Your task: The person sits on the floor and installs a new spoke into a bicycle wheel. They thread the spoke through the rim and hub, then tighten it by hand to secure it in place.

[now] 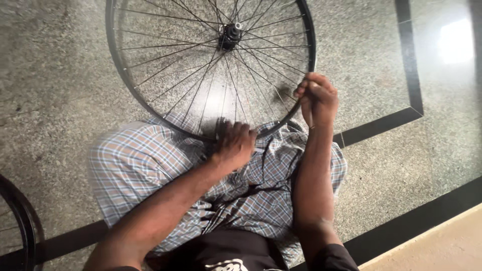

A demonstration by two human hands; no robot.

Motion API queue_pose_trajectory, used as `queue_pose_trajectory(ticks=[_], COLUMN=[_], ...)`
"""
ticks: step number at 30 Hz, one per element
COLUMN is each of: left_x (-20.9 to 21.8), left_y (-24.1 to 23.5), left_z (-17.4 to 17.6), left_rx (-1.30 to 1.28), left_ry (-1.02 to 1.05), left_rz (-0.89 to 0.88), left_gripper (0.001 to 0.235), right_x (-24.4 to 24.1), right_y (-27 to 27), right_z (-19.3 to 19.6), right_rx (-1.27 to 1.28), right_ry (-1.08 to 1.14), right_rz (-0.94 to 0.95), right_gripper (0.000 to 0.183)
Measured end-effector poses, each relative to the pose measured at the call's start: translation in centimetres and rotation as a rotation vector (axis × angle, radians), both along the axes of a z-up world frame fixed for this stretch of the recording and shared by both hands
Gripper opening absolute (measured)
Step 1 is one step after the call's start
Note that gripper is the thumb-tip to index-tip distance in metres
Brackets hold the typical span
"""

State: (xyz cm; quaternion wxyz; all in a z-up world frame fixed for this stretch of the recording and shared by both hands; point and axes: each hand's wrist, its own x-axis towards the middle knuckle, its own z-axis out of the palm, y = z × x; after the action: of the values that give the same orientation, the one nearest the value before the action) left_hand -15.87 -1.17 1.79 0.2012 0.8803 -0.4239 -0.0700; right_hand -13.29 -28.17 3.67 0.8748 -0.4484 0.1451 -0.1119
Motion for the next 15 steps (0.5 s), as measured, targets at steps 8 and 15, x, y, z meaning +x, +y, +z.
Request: queue_pose_trajectory(ticks=[8,15], left_x=[-1.6,0.6], left_y=[1.1,1.4], left_z=[-2.5,-0.2], left_rx=[0.329,-0.076], left_ry=[-0.257,-0.284], left_rz=[-0.073,0.012], left_gripper=[0.016,0.033], right_x=[-5.5,-11.8], right_y=[0.8,1.9], right_z=[5.0,6.7], right_rx=[-0.167,-0.244], right_ry=[-0.207,-0.335], right_rz=[-0.302,-0.657], right_gripper=[0.024,0.009])
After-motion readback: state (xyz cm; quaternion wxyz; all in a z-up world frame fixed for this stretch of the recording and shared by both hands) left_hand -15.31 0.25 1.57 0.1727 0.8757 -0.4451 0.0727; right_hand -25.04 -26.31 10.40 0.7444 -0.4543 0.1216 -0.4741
